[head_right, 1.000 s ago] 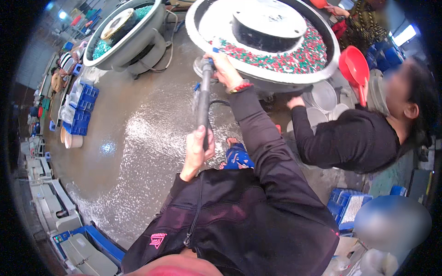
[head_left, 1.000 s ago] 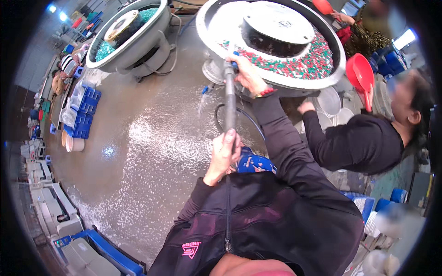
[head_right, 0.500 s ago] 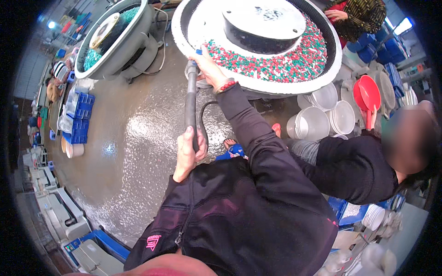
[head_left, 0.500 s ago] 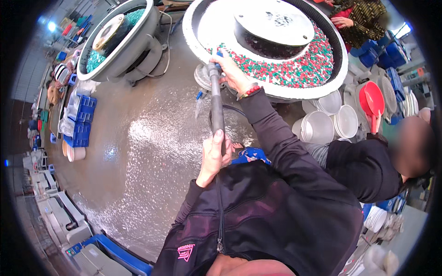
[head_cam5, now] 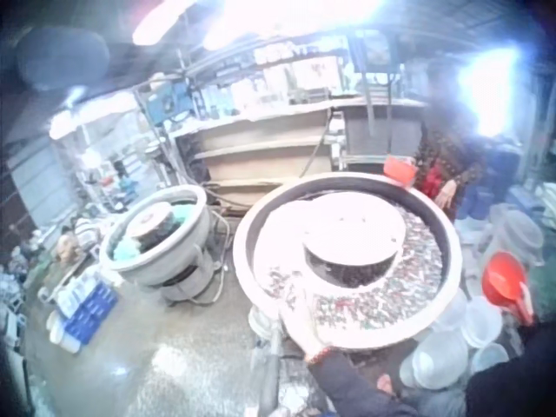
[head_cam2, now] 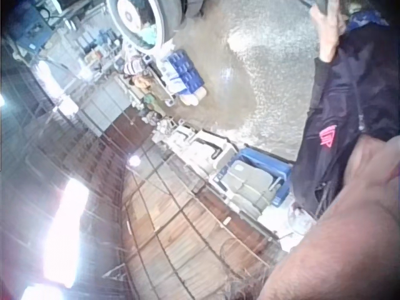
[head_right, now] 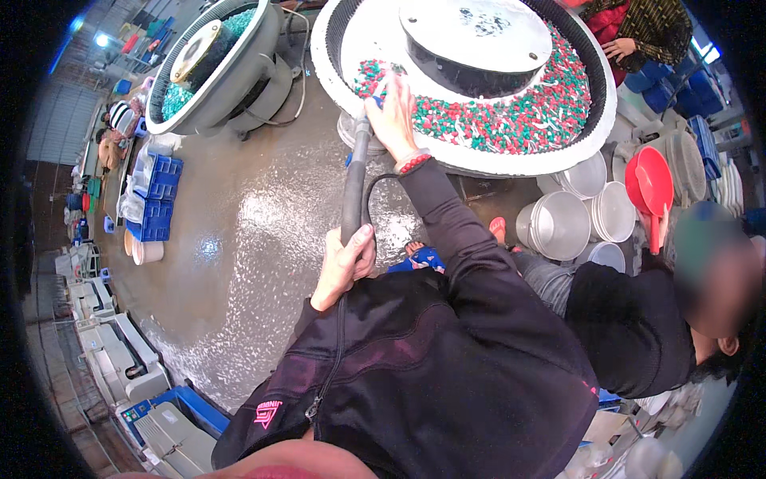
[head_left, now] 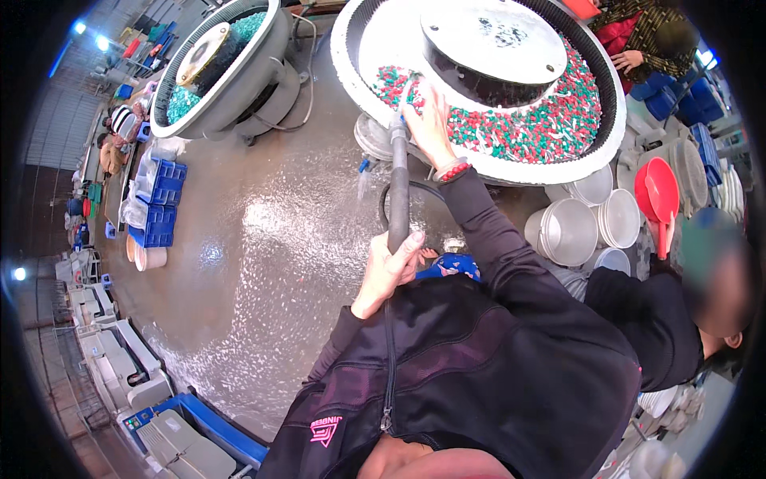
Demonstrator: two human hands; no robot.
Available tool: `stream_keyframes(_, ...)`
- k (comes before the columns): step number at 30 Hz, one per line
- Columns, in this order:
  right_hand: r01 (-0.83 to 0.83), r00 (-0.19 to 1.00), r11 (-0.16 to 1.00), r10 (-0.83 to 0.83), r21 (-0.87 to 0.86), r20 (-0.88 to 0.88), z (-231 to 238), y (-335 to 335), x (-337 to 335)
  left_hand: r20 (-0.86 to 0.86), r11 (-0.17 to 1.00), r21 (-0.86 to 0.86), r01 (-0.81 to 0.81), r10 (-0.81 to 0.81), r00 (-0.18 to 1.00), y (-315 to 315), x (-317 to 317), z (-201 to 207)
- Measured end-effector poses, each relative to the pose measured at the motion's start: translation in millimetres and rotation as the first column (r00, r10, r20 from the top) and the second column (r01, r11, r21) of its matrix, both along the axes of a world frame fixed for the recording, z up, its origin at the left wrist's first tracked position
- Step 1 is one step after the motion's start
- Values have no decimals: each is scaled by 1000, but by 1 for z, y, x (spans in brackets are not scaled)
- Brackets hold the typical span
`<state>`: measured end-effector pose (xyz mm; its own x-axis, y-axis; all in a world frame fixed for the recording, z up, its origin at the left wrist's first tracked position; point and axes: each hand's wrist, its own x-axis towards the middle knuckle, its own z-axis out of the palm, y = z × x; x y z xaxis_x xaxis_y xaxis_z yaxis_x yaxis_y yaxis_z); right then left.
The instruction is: The person uses a water hose to spray and wash small metal parts inside an industrial vibratory finishing machine. The person maneuvers the hose around the bowl to rinse the parts and then uses a red bucket to collect the cleaned items.
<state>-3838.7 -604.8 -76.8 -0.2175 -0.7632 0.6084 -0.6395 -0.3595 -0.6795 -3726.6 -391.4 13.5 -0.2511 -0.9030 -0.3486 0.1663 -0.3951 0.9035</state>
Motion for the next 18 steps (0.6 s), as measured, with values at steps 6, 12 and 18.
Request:
stream_keyframes(6,-619,785,781,612,75,97,43,4,-9,-147,991,34,-130,134,980,-2,15,6)
stream_keyframes(12,-732,670,668,741,137,-35,69,18,-26,-208,990,-11,-138,133,969,12,47,13)
stream_keyframes(18,-711,703,664,673,-233,-228,81,22,12,-131,965,94,-246,257,958,45,73,34)
